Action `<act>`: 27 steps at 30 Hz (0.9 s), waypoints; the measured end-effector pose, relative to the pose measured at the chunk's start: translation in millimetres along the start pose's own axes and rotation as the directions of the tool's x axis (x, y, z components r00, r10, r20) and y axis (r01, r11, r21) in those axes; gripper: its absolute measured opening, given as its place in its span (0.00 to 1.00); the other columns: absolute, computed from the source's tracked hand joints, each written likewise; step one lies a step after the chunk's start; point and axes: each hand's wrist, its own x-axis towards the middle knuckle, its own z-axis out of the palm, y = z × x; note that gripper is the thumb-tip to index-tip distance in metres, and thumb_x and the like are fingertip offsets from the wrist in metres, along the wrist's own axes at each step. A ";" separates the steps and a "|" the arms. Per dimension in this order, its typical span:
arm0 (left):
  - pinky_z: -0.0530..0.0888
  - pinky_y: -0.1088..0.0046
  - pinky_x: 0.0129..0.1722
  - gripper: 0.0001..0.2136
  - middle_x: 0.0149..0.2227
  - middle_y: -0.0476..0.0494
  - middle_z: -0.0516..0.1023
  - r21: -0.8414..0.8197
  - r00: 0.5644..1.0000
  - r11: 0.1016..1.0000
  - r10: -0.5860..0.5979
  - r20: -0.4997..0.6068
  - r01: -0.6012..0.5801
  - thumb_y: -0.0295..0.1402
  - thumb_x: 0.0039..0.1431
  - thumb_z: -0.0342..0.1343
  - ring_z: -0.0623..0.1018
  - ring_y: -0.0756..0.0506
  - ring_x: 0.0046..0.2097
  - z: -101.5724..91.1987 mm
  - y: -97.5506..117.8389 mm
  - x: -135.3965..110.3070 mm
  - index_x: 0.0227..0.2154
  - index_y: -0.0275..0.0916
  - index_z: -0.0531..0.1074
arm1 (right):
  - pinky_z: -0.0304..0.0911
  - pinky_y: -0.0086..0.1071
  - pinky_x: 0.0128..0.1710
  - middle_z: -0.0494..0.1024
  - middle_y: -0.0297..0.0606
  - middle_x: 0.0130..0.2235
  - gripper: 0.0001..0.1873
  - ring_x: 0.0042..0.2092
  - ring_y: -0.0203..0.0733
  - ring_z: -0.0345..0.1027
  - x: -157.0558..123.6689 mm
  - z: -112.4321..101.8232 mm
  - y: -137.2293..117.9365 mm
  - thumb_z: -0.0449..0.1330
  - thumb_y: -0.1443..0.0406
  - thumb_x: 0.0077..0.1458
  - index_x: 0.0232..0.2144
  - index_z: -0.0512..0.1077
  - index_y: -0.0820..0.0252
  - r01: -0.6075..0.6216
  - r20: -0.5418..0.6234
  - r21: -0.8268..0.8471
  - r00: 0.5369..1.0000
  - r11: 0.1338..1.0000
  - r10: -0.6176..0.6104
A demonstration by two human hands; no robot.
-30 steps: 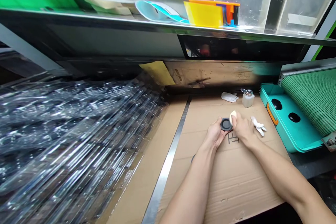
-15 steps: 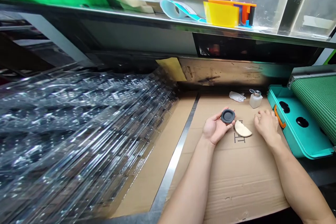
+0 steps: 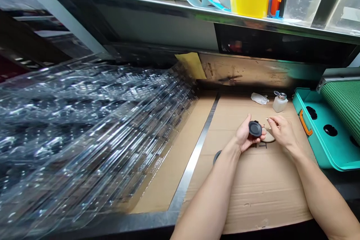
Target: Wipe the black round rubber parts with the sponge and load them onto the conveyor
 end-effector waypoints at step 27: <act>0.65 0.77 0.13 0.32 0.19 0.40 0.74 0.331 0.985 0.944 0.048 -0.163 0.008 0.55 0.69 0.34 0.71 0.49 0.15 4.9 -20.1 13.4 0.30 0.33 0.72 | 0.59 0.28 0.41 0.80 0.39 0.41 0.17 0.41 0.39 0.72 -6.5 8.3 -7.2 0.50 0.60 0.67 0.44 0.78 0.55 0.053 0.341 -0.340 0.937 0.939 0.070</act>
